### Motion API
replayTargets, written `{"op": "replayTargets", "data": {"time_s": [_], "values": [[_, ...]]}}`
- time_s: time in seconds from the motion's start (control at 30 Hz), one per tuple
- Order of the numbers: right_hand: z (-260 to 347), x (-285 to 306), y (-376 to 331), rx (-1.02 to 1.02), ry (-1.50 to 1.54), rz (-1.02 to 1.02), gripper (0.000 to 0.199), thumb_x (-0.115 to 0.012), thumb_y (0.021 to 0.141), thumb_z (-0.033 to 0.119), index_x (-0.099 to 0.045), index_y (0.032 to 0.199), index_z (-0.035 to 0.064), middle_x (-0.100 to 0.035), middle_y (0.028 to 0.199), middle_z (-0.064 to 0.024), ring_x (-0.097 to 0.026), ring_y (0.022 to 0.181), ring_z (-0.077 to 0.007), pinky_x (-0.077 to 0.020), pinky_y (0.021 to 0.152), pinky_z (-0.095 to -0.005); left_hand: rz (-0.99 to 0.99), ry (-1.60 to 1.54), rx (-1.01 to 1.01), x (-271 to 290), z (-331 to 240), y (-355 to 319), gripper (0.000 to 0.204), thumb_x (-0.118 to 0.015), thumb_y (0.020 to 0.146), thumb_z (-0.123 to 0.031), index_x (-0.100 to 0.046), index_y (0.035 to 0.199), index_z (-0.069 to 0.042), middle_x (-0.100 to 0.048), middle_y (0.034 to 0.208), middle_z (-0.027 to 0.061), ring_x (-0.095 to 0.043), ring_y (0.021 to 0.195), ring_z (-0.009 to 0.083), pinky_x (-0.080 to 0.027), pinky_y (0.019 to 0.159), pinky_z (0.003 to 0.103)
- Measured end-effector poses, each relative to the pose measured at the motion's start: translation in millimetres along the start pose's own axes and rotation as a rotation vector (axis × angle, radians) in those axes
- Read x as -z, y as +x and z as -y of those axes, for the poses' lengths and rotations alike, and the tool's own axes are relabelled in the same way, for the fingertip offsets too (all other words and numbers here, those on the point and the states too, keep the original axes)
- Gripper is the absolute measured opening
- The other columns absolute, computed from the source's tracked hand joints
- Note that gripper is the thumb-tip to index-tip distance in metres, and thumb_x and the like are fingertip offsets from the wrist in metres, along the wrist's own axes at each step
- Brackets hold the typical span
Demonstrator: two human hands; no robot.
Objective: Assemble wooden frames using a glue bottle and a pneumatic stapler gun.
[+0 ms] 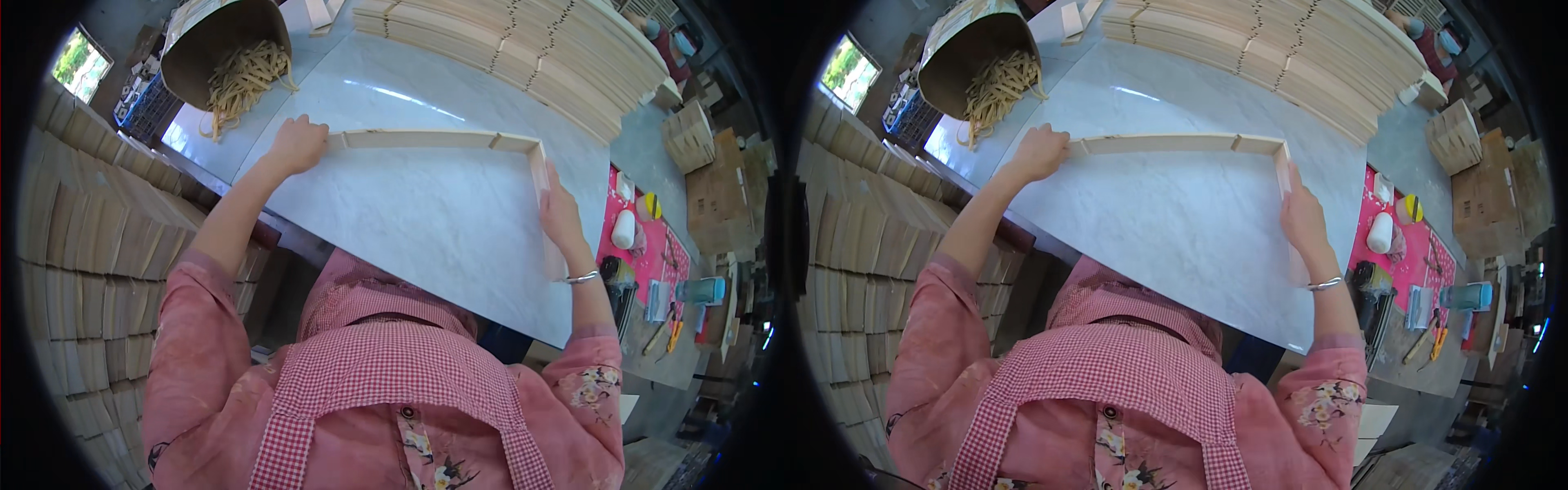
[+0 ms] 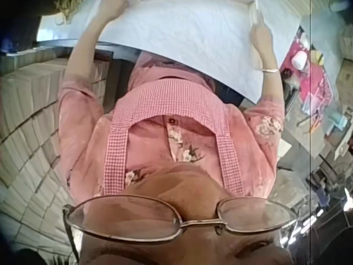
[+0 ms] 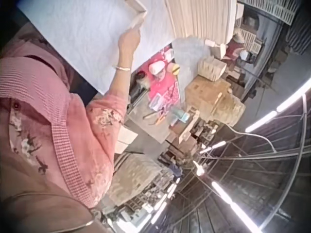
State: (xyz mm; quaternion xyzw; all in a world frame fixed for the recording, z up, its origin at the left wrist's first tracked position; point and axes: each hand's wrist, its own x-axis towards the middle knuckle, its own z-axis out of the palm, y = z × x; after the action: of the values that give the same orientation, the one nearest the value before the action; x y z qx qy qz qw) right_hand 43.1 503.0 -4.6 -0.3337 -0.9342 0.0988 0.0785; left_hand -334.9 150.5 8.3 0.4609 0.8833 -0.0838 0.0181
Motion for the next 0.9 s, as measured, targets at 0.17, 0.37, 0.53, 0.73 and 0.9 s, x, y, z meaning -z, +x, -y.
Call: {"op": "replayTargets", "data": {"time_s": [0.17, 0.37, 0.53, 0.73, 0.9], "values": [[-5.5, 25.1, -13.7, 0.467, 0.296, 0.031, 0.035, -0.062, 0.084, 0.0, -0.064, 0.118, 0.0031, -0.069, 0.104, -0.0189, -0.066, 0.096, -0.0395, -0.052, 0.086, -0.0465, 0.041, -0.095, 0.052, -10.3, 14.4, -10.2, 0.021, -0.058, 0.09, -0.016, -0.066, 0.105, -0.003, -0.07, 0.096, 0.0206, -0.066, 0.087, 0.0383, -0.052, 0.079, 0.047], [34.1, 56.3, -21.0, 0.579, -0.03, 0.259, 0.039, -0.072, 0.075, 0.0, -0.07, 0.113, 0.0062, -0.064, 0.119, -0.0113, -0.061, 0.109, -0.0331, -0.0497, 0.092, -0.0363, 0.086, -0.58, 0.173, 0.7, -2.8, -23.8, 0.032, -0.059, 0.096, -0.022, -0.061, 0.119, 0.0, -0.064, 0.089, 0.0175, -0.062, 0.074, 0.0302, -0.054, 0.072, 0.041], [75.7, 44.9, -9.6, 0.719, -0.158, 0.199, 0.032, -0.077, 0.073, 0.005, -0.071, 0.105, 0.007, -0.059, 0.121, -0.0071, -0.057, 0.109, -0.0297, -0.0487, 0.091, -0.0318, 0.158, -1.122, 0.227, 2.1, -5.1, -36.4, 0.037, -0.061, 0.1, -0.026, -0.058, 0.127, -0.002, -0.062, 0.093, 0.0132, -0.058, 0.07, 0.02, -0.053, 0.066, 0.032], [161.3, -14.1, 5.8, 0.927, 0.072, -0.01, 0.017, -0.077, 0.08, 0.017, -0.065, 0.087, 0.0061, -0.063, 0.101, -0.0088, -0.059, 0.089, -0.0261, -0.0488, 0.077, -0.0347, 0.049, -1.429, 0.143, -19.8, -19.5, -33.1, 0.035, -0.061, 0.102, -0.029, -0.058, 0.127, -0.005, -0.061, 0.097, 0.0101, -0.055, 0.07, 0.0142, -0.051, 0.061, 0.028], [185.0, -49.4, 6.1, 0.817, 0.158, -0.026, 0.023, -0.076, 0.085, 0.024, -0.062, 0.081, 0.0071, -0.064, 0.077, -0.0073, -0.06, 0.069, -0.025, -0.0475, 0.065, -0.0364, -0.054, -1.477, 0.102, -35.0, -25.9, -32.2, 0.031, -0.062, 0.102, -0.028, -0.058, 0.123, -0.005, -0.061, 0.096, 0.009, -0.054, 0.069, 0.0132, -0.05, 0.06, 0.026]]}}
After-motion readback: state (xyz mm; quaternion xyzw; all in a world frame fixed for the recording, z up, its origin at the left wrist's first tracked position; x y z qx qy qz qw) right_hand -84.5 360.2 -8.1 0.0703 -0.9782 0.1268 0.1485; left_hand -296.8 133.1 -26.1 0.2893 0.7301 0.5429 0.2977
